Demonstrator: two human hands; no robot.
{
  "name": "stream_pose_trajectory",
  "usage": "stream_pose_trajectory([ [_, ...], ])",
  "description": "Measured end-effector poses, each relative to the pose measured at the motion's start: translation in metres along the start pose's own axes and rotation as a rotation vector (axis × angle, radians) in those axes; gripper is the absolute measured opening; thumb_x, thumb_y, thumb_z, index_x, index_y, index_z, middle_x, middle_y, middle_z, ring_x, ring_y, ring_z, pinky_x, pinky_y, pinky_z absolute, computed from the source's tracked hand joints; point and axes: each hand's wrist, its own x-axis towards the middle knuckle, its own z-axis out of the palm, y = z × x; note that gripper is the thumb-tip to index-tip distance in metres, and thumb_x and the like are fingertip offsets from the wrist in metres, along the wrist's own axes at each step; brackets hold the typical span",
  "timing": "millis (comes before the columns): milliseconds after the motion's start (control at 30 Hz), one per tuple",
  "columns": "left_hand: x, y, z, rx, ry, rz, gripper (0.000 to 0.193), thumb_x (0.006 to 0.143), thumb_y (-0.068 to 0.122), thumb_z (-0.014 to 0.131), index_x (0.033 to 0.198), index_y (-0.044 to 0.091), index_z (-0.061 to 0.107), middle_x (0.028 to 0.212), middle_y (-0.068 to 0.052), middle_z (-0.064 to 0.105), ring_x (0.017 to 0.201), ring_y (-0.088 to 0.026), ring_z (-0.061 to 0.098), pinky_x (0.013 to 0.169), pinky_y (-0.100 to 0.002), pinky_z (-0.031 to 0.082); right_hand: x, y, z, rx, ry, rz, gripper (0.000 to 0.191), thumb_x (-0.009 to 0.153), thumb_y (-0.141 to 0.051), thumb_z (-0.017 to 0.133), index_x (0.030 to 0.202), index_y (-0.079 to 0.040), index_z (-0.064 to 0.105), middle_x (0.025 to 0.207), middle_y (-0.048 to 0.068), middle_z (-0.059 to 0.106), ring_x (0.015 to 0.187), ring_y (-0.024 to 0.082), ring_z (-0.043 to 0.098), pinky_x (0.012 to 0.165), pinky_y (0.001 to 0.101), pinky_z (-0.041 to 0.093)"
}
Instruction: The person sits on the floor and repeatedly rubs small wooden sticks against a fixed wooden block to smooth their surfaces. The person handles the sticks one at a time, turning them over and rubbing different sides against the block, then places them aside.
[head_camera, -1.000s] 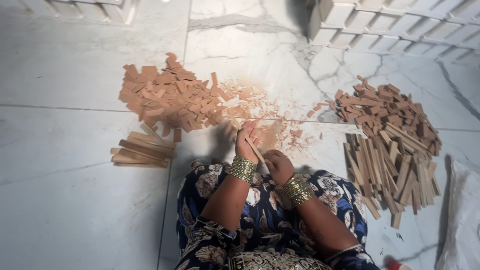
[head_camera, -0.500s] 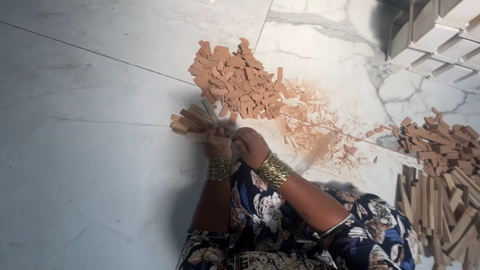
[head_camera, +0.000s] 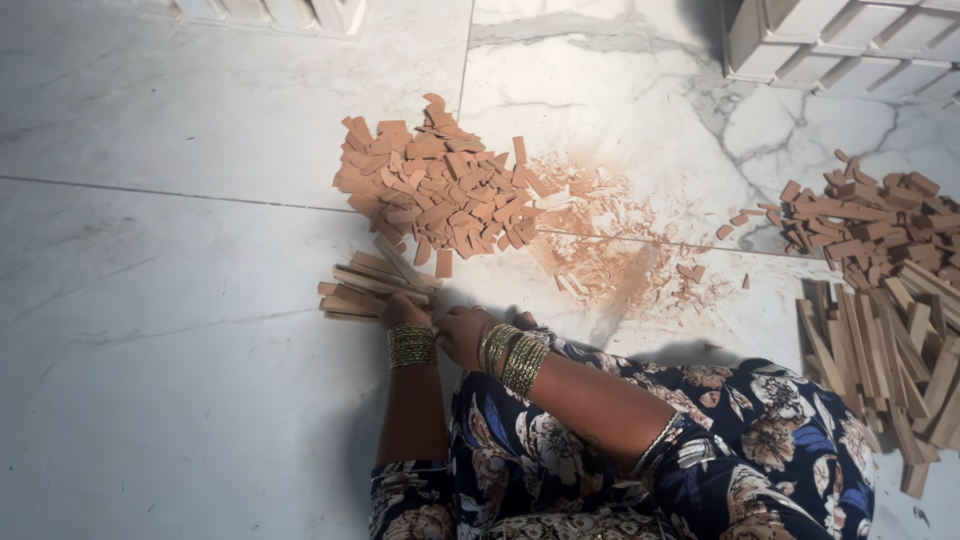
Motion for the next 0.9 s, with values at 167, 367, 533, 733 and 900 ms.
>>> stream_pose_trajectory([
  [167, 0.0, -0.008, -0.022, 0.058, -0.132, 0.043, 0.068, 0.097, 0.004, 0.047, 0.159, 0.012, 0.021, 0.155, -0.01, 0.039, 0.114, -0.022, 0.052, 0.085, -0.032, 0.049, 0.005, 0.007, 0.011, 0.105, 0.016, 0.054, 0.045, 0.091, -0.032, 0.065, 0.132, -0.015, 0.063, 0.123, 0.014, 0.065, 0.113, 0.033, 0.066, 0.101, 0.0436, 0.05],
  [367, -0.002, -0.01, -0.06, -0.25, -0.175, -0.088, 0.039, 0.105, 0.016, 0.054, 0.143, 0.007, 0.049, 0.128, -0.007, 0.062, 0.117, -0.024, 0.062, 0.096, -0.044, 0.051, 0.022, 0.02, 0.036, 0.344, 0.351, -0.139, 0.046, 0.094, -0.027, 0.063, 0.136, -0.007, 0.06, 0.125, 0.016, 0.07, 0.118, 0.036, 0.065, 0.102, 0.0422, 0.053],
  [533, -0.01, 0.004, -0.045, -0.302, -0.403, -0.105, 0.044, 0.103, 0.025, 0.044, 0.146, 0.016, 0.049, 0.131, -0.003, 0.064, 0.119, -0.027, 0.064, 0.103, -0.047, 0.052, 0.002, 0.038, 0.027, 0.902, 0.521, 0.017, 0.037, 0.102, -0.025, 0.058, 0.133, -0.004, 0.061, 0.125, 0.018, 0.067, 0.117, 0.028, 0.065, 0.101, 0.0371, 0.053],
  [733, -0.098, -0.04, 0.018, -0.049, -0.717, -0.205, 0.042, 0.11, 0.022, 0.045, 0.15, 0.008, 0.044, 0.145, -0.011, 0.058, 0.127, -0.029, 0.06, 0.106, -0.045, 0.049, -0.122, 0.14, -0.042, 1.252, 0.444, 0.587, 0.046, 0.108, -0.037, 0.034, 0.14, -0.011, 0.055, 0.097, -0.002, 0.07, 0.073, 0.009, 0.062, 0.069, 0.0267, 0.055],
  [900, -0.163, -0.099, 0.056, 0.219, -1.009, -0.24, 0.041, 0.104, 0.018, 0.045, 0.143, 0.005, 0.043, 0.139, -0.014, 0.057, 0.129, -0.03, 0.06, 0.108, -0.045, 0.05, -0.288, 0.24, -0.095, 1.339, 0.73, 0.687, 0.053, 0.104, -0.034, 0.044, 0.154, -0.017, 0.045, 0.145, 0.008, 0.053, 0.101, 0.015, 0.059, 0.08, 0.0321, 0.049],
])
